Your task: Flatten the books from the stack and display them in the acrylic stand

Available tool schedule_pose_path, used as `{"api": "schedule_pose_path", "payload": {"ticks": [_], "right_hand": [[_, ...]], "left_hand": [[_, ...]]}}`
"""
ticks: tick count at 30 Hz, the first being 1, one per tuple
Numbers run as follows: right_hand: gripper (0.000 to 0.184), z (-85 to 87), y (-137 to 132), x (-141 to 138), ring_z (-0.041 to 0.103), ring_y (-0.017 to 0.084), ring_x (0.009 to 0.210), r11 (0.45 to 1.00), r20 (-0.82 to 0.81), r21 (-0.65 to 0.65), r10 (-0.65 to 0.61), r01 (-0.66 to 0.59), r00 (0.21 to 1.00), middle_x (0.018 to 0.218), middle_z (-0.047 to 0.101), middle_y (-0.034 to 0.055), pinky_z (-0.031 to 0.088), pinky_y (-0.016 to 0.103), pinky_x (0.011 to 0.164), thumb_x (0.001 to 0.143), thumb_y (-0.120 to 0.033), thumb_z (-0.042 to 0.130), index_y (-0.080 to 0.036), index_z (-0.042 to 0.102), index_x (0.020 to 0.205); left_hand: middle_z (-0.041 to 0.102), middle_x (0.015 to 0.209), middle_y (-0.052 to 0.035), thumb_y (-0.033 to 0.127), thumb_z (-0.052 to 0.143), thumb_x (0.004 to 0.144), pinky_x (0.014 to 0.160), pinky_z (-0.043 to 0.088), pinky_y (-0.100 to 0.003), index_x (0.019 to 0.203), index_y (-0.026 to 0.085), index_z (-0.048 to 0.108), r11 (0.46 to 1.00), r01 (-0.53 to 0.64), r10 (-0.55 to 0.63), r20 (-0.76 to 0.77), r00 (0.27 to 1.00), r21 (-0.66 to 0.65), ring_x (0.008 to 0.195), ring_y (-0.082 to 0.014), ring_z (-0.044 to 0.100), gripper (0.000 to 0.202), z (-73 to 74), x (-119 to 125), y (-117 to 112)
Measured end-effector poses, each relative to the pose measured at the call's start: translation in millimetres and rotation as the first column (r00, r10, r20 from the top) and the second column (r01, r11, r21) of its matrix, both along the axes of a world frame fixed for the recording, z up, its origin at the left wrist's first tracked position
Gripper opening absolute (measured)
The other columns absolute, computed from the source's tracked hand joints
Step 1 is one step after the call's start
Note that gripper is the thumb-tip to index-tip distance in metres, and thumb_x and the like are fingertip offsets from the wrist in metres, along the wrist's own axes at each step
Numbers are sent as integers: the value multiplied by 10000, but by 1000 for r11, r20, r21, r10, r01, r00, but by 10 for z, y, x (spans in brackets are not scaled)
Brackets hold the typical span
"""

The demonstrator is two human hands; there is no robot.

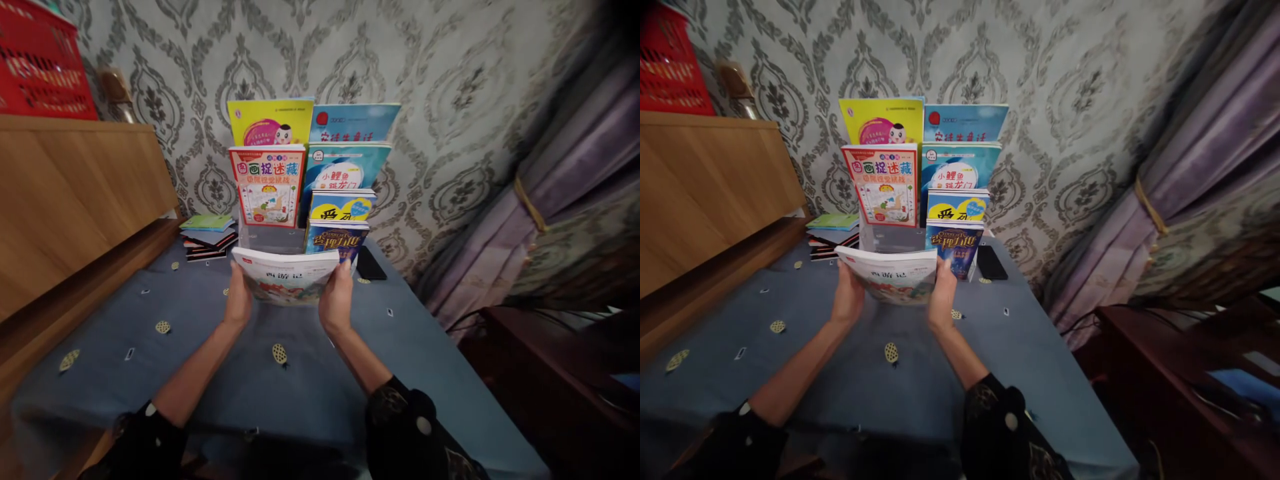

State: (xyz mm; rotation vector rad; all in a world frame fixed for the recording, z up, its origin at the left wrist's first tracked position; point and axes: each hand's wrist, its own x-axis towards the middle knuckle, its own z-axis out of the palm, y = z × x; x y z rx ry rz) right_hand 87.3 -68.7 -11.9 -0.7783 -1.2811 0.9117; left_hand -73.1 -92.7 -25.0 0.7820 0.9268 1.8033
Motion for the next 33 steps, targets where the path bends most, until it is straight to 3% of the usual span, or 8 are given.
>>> {"api": "schedule_pose_path", "payload": {"ticks": [3,7,11,18,22,25,30,33], "right_hand": [[712,24,62,-2,606,275,1020,999,-71,23,-35,37,997,900,703,72,473,426,870,902,-721,176,-248,701,819],[723,-135,-97,87,617,251,928,1000,-90,-15,16,-18,996,739,676,65,424,420,951,911,-726,236,-248,587,498],[733,-334,-399,185,602,241,881,985,-67,-77,151,-156,986,704,662,55,429,402,920,927,-716,225,-261,622,511],[682,-534,-610,248,605,239,866,980,46,-43,197,-195,979,713,687,49,437,397,883,979,-623,250,-260,681,594],[682,-627,-585,312,625,216,806,972,153,-42,233,-229,960,702,687,48,440,399,928,982,-623,256,-234,672,608],[655,-683,-583,355,640,212,831,966,318,-72,260,-250,912,765,706,59,453,395,919,991,-599,273,-214,683,656],[403,-751,-573,406,616,242,1075,950,568,-24,269,-311,778,1049,715,100,428,452,1016,989,-452,416,-205,705,857],[282,-851,-564,402,507,276,1284,961,672,27,185,-274,717,1242,649,126,358,527,1100,963,-373,464,-208,692,980]], "left_hand": [[732,976,-52,752,380,876,1031,428,-340,844,239,709,995,-64,67,-40,997,76,1214,-227,558,610,22,-2,53],[696,833,-89,813,329,844,1066,377,-366,528,215,648,994,98,-82,-262,962,48,1124,-270,573,748,-194,-25,-152],[655,759,-81,847,301,817,1026,406,-392,519,227,645,988,151,-154,-272,950,-34,1045,-282,591,769,-392,-27,-411],[684,768,-63,769,240,895,1024,403,-415,614,230,660,988,139,-154,-427,891,-66,990,-263,613,738,-468,3,-547],[708,820,-57,668,158,966,1078,360,-430,663,215,651,988,129,-151,-664,732,-83,1007,-243,624,735,-498,8,-596],[712,953,-75,574,241,998,1044,403,-434,771,193,651,990,121,-127,-803,582,-68,1031,-238,619,603,-553,3,-603],[637,1253,-98,407,335,1008,1105,366,-480,1029,196,635,995,97,-57,-966,253,-34,1256,-243,518,368,-690,3,-611],[518,1426,-134,406,349,1004,1145,326,-497,1229,175,554,999,37,-35,-995,94,-32,1388,-256,405,382,-777,4,-628]]}}
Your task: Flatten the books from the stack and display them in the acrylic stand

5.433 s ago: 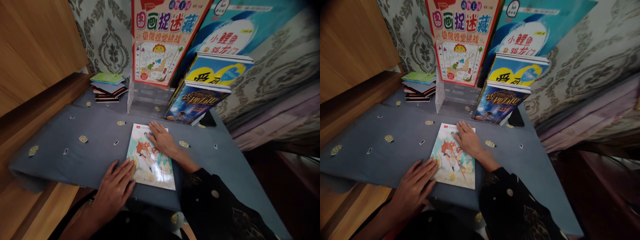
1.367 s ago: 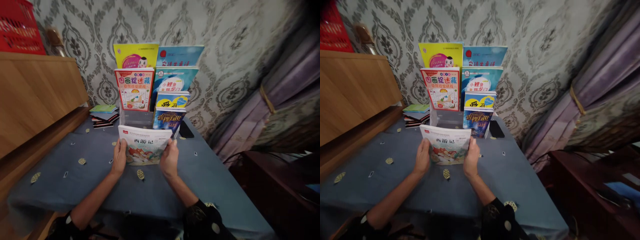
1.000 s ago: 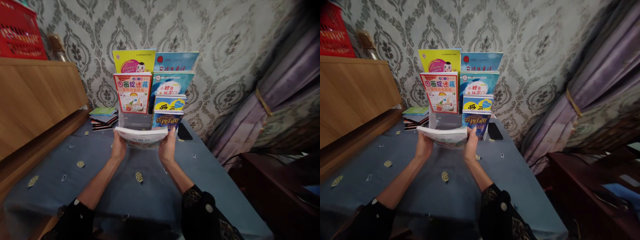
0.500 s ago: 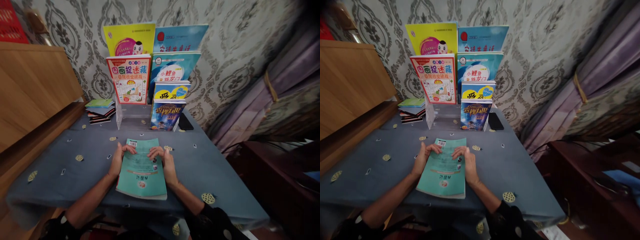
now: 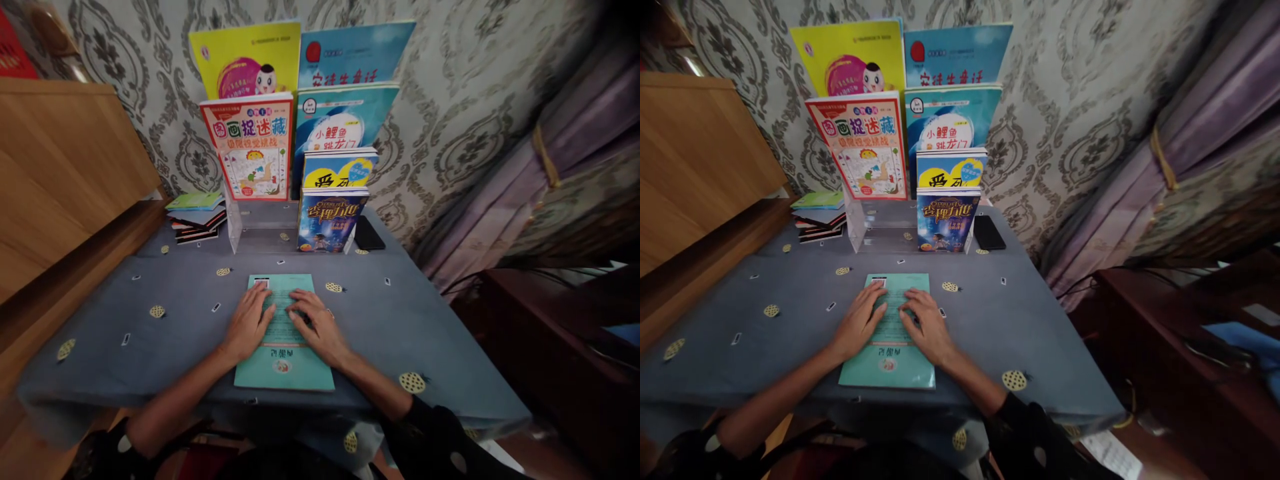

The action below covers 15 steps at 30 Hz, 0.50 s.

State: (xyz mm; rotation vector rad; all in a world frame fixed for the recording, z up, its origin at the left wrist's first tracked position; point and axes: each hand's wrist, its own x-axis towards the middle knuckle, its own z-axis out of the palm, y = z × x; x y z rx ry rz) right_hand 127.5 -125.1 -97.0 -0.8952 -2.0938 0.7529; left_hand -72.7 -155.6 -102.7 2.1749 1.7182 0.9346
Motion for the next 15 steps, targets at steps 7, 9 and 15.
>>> {"api": "schedule_pose_path", "payload": {"ticks": [7,9,15], "right_hand": [[358,-207,-40,-77,157,348,1488,980,224,95,-195,178,955,1570,308,152,230,621,1156,931,-301,499,-192,582,1262],[372,-210,-54,-86,147,361,1487,977,247,100,-208,189,946,1582,280,153,246,622,1150,931,-280,496,-190,567,1284],[381,-184,-69,-89,188,376,1475,965,269,151,-249,214,930,1557,322,154,291,625,1127,925,-274,500,-197,560,1293]], "left_hand": [[276,1566,-242,539,305,990,1183,240,-525,1471,33,297,989,-133,105,-307,946,-69,1483,-318,192,699,-68,38,-10],[275,1562,-255,574,297,980,1187,223,-531,1471,14,299,987,-146,109,-376,920,-72,1482,-333,185,745,-43,67,-7],[320,1539,-263,633,285,959,1182,225,-536,1469,6,328,983,-174,122,-476,871,-66,1469,-361,218,809,13,116,28]]}}
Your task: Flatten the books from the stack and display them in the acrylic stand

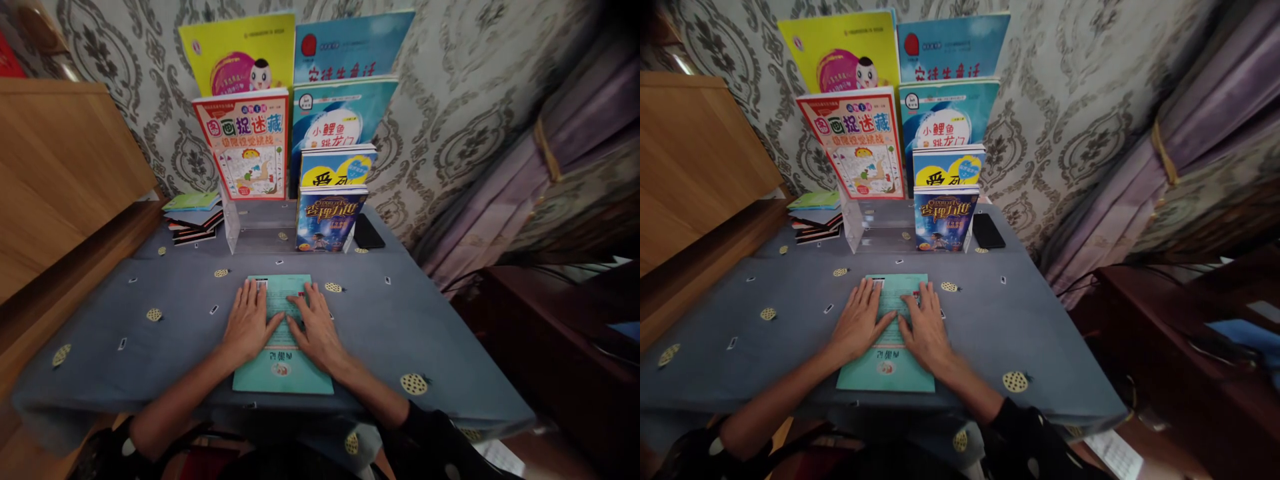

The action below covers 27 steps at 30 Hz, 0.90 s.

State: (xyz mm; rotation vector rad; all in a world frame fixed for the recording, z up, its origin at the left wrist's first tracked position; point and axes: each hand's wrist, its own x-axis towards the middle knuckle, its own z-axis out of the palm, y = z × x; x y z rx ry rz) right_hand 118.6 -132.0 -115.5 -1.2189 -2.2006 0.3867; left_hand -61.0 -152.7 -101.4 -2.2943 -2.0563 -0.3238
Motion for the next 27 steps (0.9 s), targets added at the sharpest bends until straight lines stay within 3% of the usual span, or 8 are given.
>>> {"api": "schedule_pose_path", "payload": {"ticks": [9,19,27], "right_hand": [[406,5,5,19,202,360,1473,1000,-10,1,19,-19,1000,1523,370,160,308,615,1125,898,-247,515,-210,552,1300],[465,21,13,41,177,348,1481,997,-71,-74,33,-38,997,1537,345,174,286,597,1143,864,-174,505,-177,538,1328],[713,53,30,89,229,277,1476,980,-274,-193,-2,-53,962,1557,318,145,296,529,1166,798,-114,450,-180,301,1492]], "left_hand": [[303,1555,-241,704,278,930,1166,244,-562,1473,68,344,994,110,-110,-10,994,16,1471,-368,208,839,-36,-99,143],[296,1571,-195,644,241,973,1192,237,-472,1487,75,317,950,312,-313,-20,950,-33,1481,-279,219,771,38,-41,318],[281,1584,-151,605,295,985,1207,187,-459,1518,122,263,889,445,-446,18,895,-109,1488,-232,200,720,162,99,469]]}}
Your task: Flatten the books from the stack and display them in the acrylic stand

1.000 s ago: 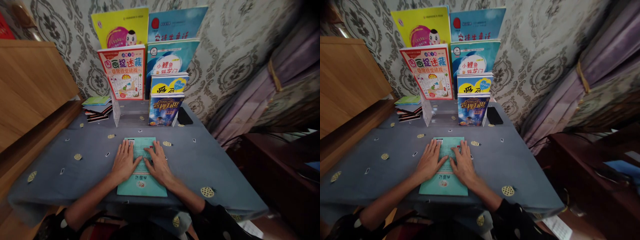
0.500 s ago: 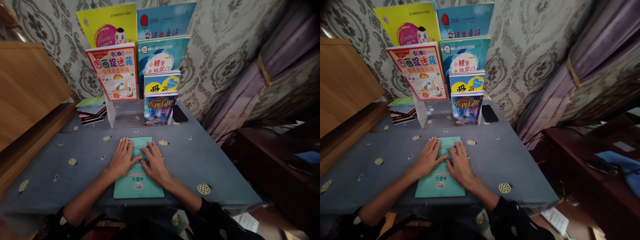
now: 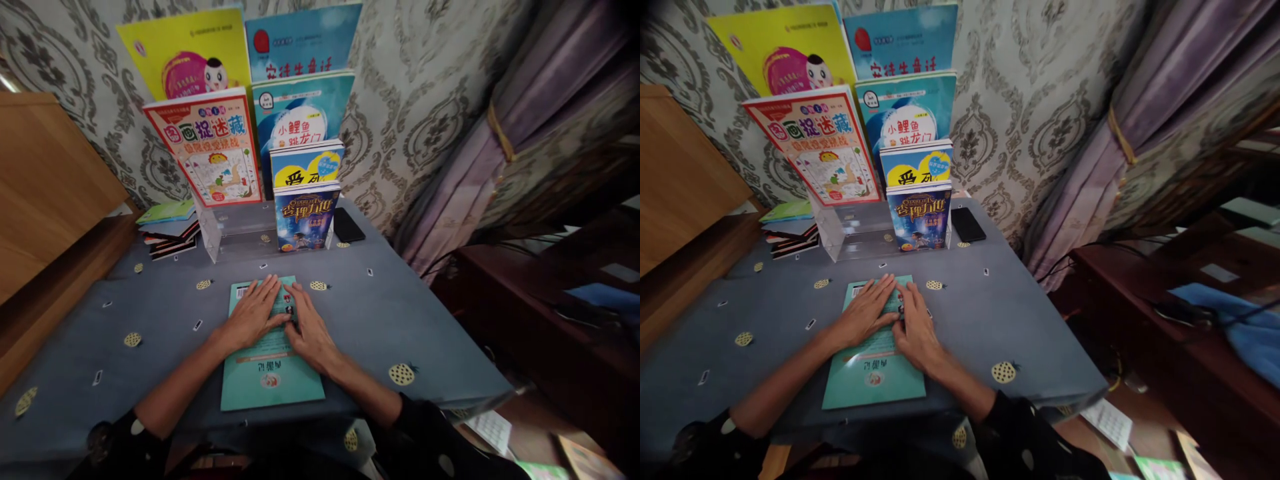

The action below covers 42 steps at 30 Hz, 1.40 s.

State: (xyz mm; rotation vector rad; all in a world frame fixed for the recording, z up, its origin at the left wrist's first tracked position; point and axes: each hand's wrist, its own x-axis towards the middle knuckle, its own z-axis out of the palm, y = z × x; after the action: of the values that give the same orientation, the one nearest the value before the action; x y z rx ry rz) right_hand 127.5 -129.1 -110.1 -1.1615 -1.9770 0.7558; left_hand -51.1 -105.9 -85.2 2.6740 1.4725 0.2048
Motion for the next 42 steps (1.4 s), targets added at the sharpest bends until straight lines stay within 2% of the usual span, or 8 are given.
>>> {"api": "schedule_pose_path", "payload": {"ticks": [5,11,15,25,30,37,39,42], "right_hand": [[715,17,7,49,311,264,1444,999,-123,-27,-30,27,992,1543,357,152,294,504,1172,835,-211,461,-151,239,1512],[637,31,43,65,370,241,1417,994,-235,-69,-97,83,967,1530,399,132,325,465,1164,891,-299,458,-170,303,1495],[626,39,64,54,401,245,1399,988,-261,-104,-141,117,955,1509,434,127,336,471,1159,872,-292,495,-183,353,1471],[550,51,103,73,516,259,1311,972,-264,-115,-231,207,937,1440,521,130,436,472,1089,941,-469,460,-210,427,1424],[507,4,142,86,553,259,1272,971,-244,-66,-239,230,940,1372,586,121,447,457,1082,942,-487,445,-203,504,1357],[423,39,169,100,640,255,1144,981,-189,-18,-193,193,963,1227,680,105,508,435,1008,946,-484,414,-216,597,1217],[406,37,172,92,650,255,1125,983,-151,14,-180,184,972,1199,694,99,515,433,998,944,-472,420,-222,612,1200],[392,-13,184,77,610,266,1195,979,-57,94,-178,183,982,1255,672,96,477,466,1047,936,-439,442,-227,628,1207]], "left_hand": [[319,1571,-134,569,328,992,1199,213,-469,1518,154,273,997,82,-82,13,997,-15,1473,-225,256,672,13,106,116],[292,1580,-132,479,362,1009,1203,219,-482,1524,146,264,983,183,-183,29,983,-26,1477,-225,240,621,36,188,232],[308,1575,-128,428,397,1007,1206,224,-478,1526,154,269,981,193,-192,65,979,-11,1470,-227,262,601,36,190,227],[368,1549,-103,491,353,1013,1203,245,-470,1522,208,301,980,196,-198,141,970,31,1448,-225,316,585,8,201,185],[329,1567,-112,537,437,974,1204,231,-487,1528,216,284,971,240,-236,165,958,-4,1458,-247,294,658,3,200,88],[359,1563,-93,615,429,946,1222,159,-487,1543,215,232,932,358,-339,213,917,-58,1466,-246,274,744,132,180,-233],[389,1546,-93,640,420,936,1219,160,-484,1535,224,260,917,395,-376,214,901,-51,1456,-257,298,747,99,177,-327],[478,1480,-121,603,438,947,1212,194,-459,1500,191,345,891,454,-447,181,876,7,1409,-272,387,696,-76,187,-415]]}}
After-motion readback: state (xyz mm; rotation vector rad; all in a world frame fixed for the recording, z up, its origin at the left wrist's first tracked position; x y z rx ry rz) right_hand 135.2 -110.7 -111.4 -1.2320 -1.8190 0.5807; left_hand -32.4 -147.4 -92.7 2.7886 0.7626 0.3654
